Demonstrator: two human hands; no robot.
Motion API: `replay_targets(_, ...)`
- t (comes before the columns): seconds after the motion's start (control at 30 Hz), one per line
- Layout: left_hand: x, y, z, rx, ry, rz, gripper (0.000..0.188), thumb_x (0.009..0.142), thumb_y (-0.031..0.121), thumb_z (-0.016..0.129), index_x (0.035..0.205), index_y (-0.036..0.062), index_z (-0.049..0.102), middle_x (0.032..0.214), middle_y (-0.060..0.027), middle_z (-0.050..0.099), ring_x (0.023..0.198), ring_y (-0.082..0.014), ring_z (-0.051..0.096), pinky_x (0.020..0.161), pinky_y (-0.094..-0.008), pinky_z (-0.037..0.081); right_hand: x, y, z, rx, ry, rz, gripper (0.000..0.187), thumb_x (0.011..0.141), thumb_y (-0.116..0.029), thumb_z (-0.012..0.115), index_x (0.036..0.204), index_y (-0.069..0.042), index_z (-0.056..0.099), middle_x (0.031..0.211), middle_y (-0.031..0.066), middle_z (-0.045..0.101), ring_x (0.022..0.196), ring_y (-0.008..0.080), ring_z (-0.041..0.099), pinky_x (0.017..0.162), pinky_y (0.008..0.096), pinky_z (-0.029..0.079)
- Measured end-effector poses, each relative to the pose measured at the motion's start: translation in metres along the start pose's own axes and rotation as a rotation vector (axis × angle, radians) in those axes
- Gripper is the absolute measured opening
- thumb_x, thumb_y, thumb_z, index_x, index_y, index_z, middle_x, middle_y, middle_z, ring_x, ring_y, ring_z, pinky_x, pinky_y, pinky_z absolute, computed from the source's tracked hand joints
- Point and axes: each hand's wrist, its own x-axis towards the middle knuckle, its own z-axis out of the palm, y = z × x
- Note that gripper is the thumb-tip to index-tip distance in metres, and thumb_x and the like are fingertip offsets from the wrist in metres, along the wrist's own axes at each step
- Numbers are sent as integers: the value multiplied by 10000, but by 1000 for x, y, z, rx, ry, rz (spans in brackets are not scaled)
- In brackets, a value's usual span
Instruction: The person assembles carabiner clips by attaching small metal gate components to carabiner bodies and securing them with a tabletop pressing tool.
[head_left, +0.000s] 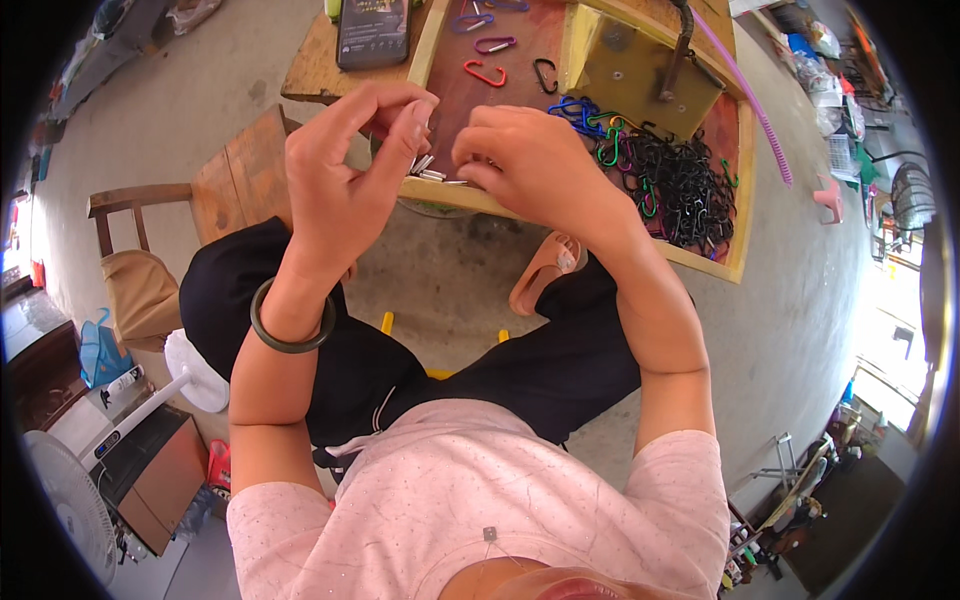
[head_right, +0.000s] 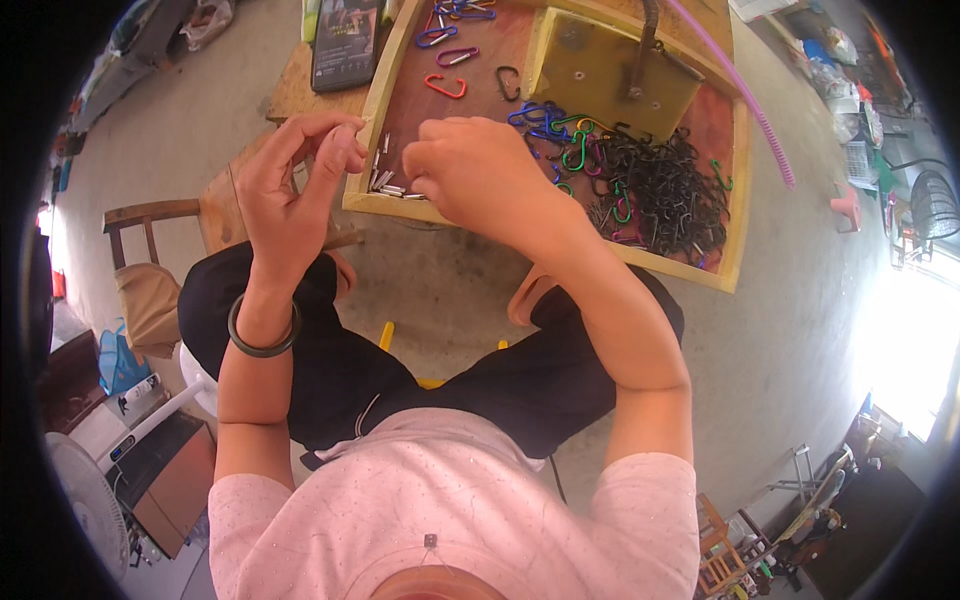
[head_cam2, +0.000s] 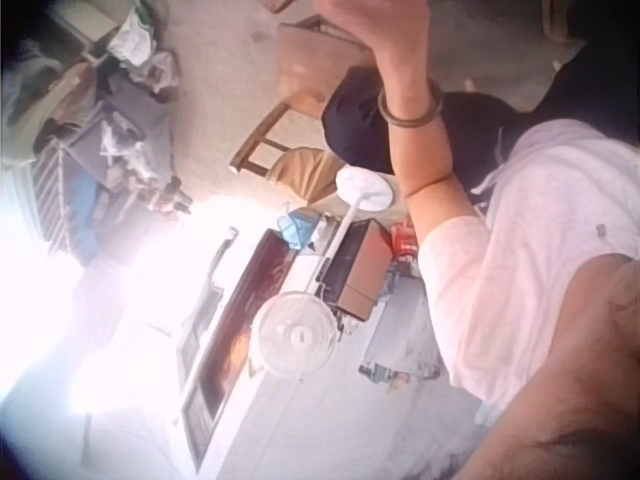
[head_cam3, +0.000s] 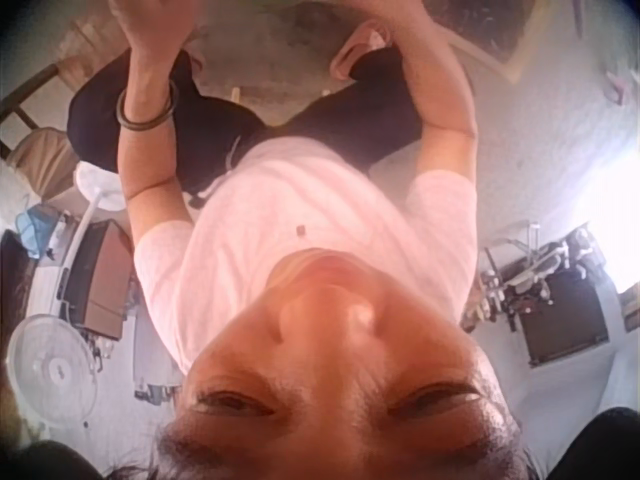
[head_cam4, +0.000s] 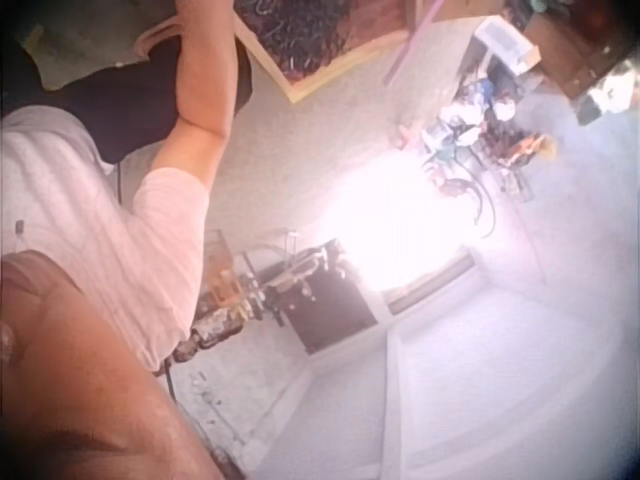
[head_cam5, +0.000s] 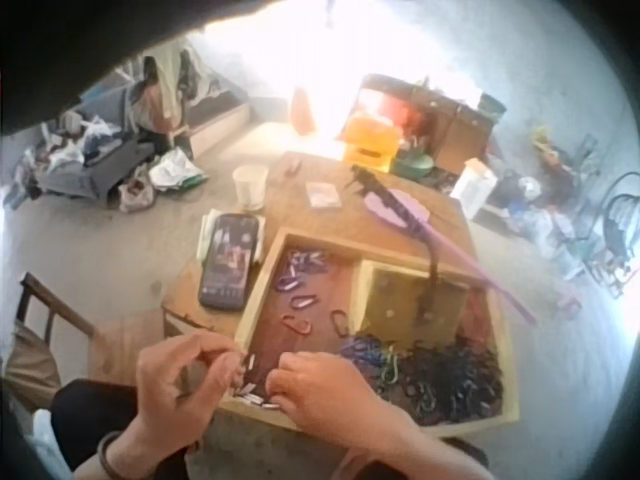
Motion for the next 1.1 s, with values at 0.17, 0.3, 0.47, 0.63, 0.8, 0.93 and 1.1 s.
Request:
replay_targets(0.17,0,-1,0,54,-20,15,76,954,26,694,992,-33,724,783,-51,708,669,-100,651,649,-237,512,20,-7,12,60,-84,30,48,818,-153,706,815,-112,731,840,92,685,837,323,695,737,450,546)
replay_targets(0.3,1,3,-1,32,-31,14,66,946,29,703,967,-31,717,789,-60,709,673,-118,658,646,-245,514,30,-15,6,-68,-211,74,63,796,-123,693,809,-82,739,819,115,695,822,327,704,734,457,545)
replay_targets(0.47,0,4,-1,65,-27,32,57,920,30,723,937,-21,707,794,-73,707,685,-151,669,640,-262,516,25,-15,10,-211,-135,20,67,781,-107,699,812,-64,741,828,110,704,838,286,708,740,412,523)
replay_targets(0.63,-3,0,0,108,-30,58,56,908,30,726,938,-14,707,785,-81,700,674,-172,668,639,-270,517,24,-21,2,-406,-165,59,74,783,-107,706,839,-74,742,865,99,705,854,257,705,748,382,504)
replay_targets(0.8,-2,-1,3,121,-41,66,58,902,31,729,942,-8,710,778,-83,696,670,-181,664,641,-275,518,24,-18,4,-384,-177,92,96,784,-135,724,851,-69,741,870,104,701,877,270,712,752,386,527)
replay_targets(0.93,-3,0,7,116,-63,55,59,905,41,726,945,-1,714,771,-81,699,660,-178,654,636,-282,515,23,-7,3,-266,-177,41,129,794,-150,725,877,-51,722,861,112,694,868,301,718,736,414,558)
replay_targets(1.1,-3,0,7,140,-39,54,46,906,34,716,946,10,715,786,-75,706,665,-180,650,638,-283,516,24,-7,-28,76,-168,152,120,825,-114,689,896,-26,650,858,110,679,799,263,679,704,382,537)
